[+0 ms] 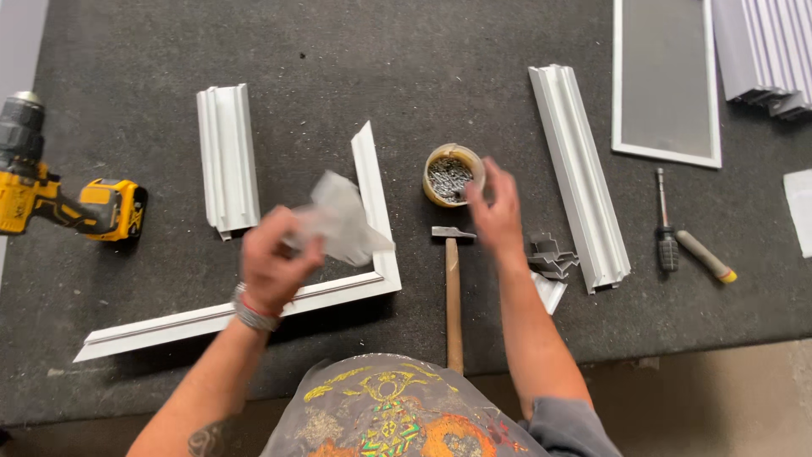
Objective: The person fits aluminum frame pieces together at right angles and secures the joints by hammering a corner bracket and using a hand-held tool for small components.
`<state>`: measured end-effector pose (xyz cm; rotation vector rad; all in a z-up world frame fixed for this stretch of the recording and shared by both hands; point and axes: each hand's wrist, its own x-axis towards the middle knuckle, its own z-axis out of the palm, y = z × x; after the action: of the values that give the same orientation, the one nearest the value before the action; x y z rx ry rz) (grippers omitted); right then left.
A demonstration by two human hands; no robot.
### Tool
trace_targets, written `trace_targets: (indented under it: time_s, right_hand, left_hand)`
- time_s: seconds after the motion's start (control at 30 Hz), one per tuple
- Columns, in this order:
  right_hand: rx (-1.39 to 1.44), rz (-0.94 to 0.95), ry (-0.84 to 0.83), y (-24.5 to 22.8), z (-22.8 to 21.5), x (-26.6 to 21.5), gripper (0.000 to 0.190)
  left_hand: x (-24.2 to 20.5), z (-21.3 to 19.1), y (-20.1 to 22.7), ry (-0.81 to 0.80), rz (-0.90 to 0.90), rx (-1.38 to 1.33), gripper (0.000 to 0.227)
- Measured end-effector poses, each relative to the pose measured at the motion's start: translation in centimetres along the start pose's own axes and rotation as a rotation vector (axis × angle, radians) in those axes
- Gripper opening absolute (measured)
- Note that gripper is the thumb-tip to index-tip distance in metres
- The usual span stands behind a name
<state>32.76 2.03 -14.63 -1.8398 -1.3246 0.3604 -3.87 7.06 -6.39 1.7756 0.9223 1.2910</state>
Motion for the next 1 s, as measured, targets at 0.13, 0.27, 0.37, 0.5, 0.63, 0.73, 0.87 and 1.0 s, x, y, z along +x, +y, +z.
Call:
trace_targets:
  time_s: [0.13, 0.27, 0.37, 0.5, 0.63, 0.73, 0.87, 1.0]
  right_hand:
    - [0.746, 0.03, -0.533, -6.5, 0.3, -10.5, 0.133]
    - [0.731, 0.212, -0.455, -3.9, -3.8, -14.2, 0.038]
    - [0.413, 0.598, -0.164, -0.2, -8.5, -14.5, 0.027]
    - [0.346, 0.483, 0.169, 4.9, -13.0, -11.4, 0.041]
    - [0.394, 0.37, 0.199, 2.7, -13.2, -7.9, 0.033]
    - [0.423, 0.346, 0.089, 4.3, -11.4, -5.8, 0.029]
    - [0.431, 0.369, 0.054, 7.2, -10.6, -5.2, 0.03]
    - [0.339, 0.409, 0.062, 8.4, -10.9, -4.9, 0.027]
  left_hand:
    - [-3.2, 7.3, 4.2, -0.372, 0.2, -0.178, 0.021]
    - [-4.1, 10.4, 3.8, -0.72, 0.166, -0.292, 0.037]
    - [-2.1, 12.0, 1.1, -0.787, 0.107, -0.162, 0.04]
    - [4.0, 16.5, -4.4, -0.834, 0.243, 0.357, 0.019]
    - [8.9, 23.7, -9.0, -0.904, 0.372, 0.725, 0.017]
    - [9.6, 30.4, -15.3, -1.154, 0.35, 0.841, 0.03]
    - [12.1, 31.4, -15.7, -1.238, 0.271, 0.941, 0.041]
    - [15.3, 29.2, -14.3, -1.076, 0.335, 0.947, 0.019]
